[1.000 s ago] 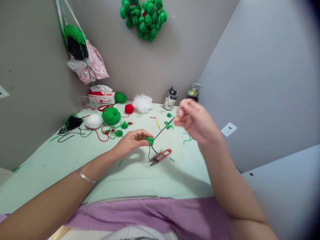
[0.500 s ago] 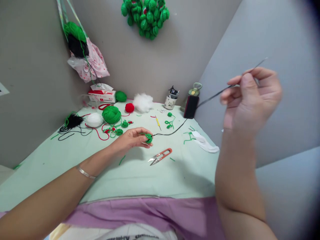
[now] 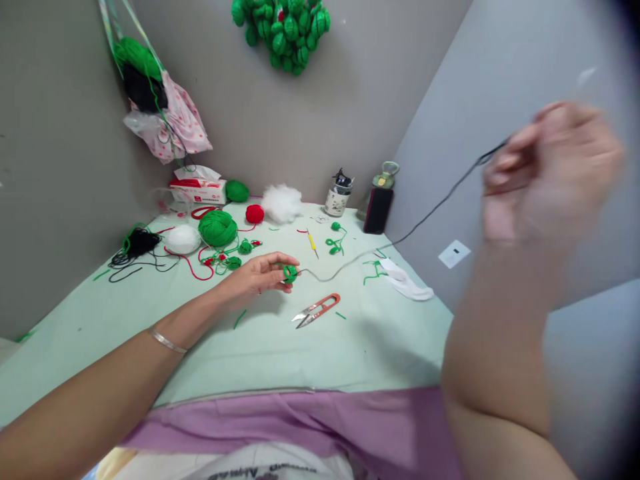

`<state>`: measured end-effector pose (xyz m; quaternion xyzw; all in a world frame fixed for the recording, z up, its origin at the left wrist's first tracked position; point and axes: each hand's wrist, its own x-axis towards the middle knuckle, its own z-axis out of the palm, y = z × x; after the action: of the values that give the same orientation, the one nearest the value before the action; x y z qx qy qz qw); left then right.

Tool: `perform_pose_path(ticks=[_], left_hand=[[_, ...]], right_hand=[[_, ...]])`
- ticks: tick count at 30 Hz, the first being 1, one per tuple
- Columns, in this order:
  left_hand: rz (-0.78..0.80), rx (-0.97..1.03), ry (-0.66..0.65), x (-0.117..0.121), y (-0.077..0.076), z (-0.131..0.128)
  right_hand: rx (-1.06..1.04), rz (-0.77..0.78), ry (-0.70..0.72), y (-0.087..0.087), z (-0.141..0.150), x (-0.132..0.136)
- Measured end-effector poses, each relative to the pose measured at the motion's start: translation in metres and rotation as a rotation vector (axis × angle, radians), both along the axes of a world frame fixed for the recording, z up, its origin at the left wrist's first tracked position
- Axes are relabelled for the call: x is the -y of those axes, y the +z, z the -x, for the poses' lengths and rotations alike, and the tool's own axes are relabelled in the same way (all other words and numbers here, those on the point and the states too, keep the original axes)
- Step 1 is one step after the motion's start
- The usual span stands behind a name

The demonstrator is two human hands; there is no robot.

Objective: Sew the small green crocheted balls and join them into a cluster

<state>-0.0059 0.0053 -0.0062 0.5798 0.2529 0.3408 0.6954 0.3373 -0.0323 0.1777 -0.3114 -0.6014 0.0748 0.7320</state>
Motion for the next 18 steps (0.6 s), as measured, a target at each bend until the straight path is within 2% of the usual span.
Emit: perform_pose_path(ticks=[1,4,6,9,13,18], left_hand=[[0.004,0.019,-0.001,0.001,0.001,0.000],[-0.004,0.042,-0.008,0.003,0.004,0.000],[-0.010,0.049,0.013,0.003,0.004,0.000],[-0.018,0.078,0.066,0.002,0.005,0.000],[-0.032,0.099,0.083,0.002,0.008,0.000],[-0.026,0.108,0.097,0.002,0.009,0.001]], right_hand=[[-0.017,-0.016,0.041,-0.013,0.021,0.000],[0.113,0.167,0.096,-0.054,0.073,0.006],[0.304,0.244,0.089,-0.079,0.097,0.013],[0.573,0.278,0.079,-0.109,0.119,0.024],[0.826,0.189,-0.015,-0.131,0.130,0.027],[0.937,0.158,-0.066,-0.139,0.131,0.023]])
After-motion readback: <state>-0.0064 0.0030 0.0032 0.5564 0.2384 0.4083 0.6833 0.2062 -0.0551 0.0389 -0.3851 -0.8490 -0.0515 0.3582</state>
